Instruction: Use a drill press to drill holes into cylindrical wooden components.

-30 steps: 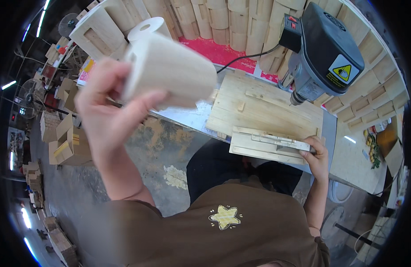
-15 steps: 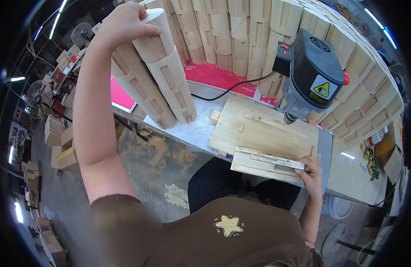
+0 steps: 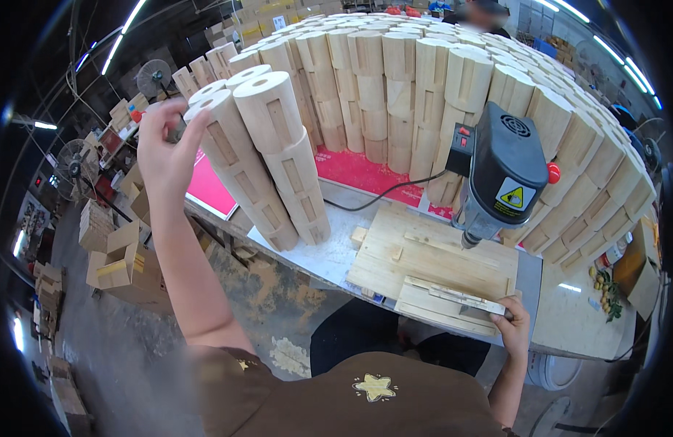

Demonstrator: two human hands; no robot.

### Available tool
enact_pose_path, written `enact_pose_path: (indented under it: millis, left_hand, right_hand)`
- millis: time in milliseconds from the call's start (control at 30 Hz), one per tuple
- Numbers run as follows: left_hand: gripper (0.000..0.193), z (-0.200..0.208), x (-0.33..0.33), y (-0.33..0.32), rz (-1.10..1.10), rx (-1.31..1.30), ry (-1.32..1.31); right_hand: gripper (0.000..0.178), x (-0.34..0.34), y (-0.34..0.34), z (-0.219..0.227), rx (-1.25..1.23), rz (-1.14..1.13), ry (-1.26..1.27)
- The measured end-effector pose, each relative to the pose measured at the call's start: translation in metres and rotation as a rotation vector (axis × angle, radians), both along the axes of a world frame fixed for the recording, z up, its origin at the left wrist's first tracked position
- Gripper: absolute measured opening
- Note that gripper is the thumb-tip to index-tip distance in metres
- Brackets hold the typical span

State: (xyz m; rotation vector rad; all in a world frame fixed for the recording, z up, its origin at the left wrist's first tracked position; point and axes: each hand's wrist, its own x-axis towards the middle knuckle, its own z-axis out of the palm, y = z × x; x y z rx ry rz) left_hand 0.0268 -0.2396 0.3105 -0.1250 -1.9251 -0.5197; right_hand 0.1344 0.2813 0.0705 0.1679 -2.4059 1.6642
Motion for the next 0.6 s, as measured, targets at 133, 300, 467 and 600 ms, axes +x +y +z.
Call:
enact_pose_path:
  millis: [133,300,467,600]
  left_hand:
    - [0.021,-0.07,0.013,-0.021,-0.017,0.406,0.06]
    - [0.018,-0.187,0.016,-0.016,-0.117,0.672,-0.025]
    - [0.012,-0.27,0.039,0.027,-0.179,0.779,-0.318]
    - [0.012,-0.297,0.048,0.07,-0.282,0.806,-0.484]
  right_hand:
    - [0.021,-0.001,0.003,-0.001,-0.028,-0.027,-0.017]
    - [0.022,-0.008,-0.005,-0.004,0.063,-0.069,0.013]
    - [0.023,-0.015,-0.009,-0.024,-0.001,-0.043,-0.011]
    - [0.022,-0.009,-0.008,-0.026,-0.078,-0.04,-0.021]
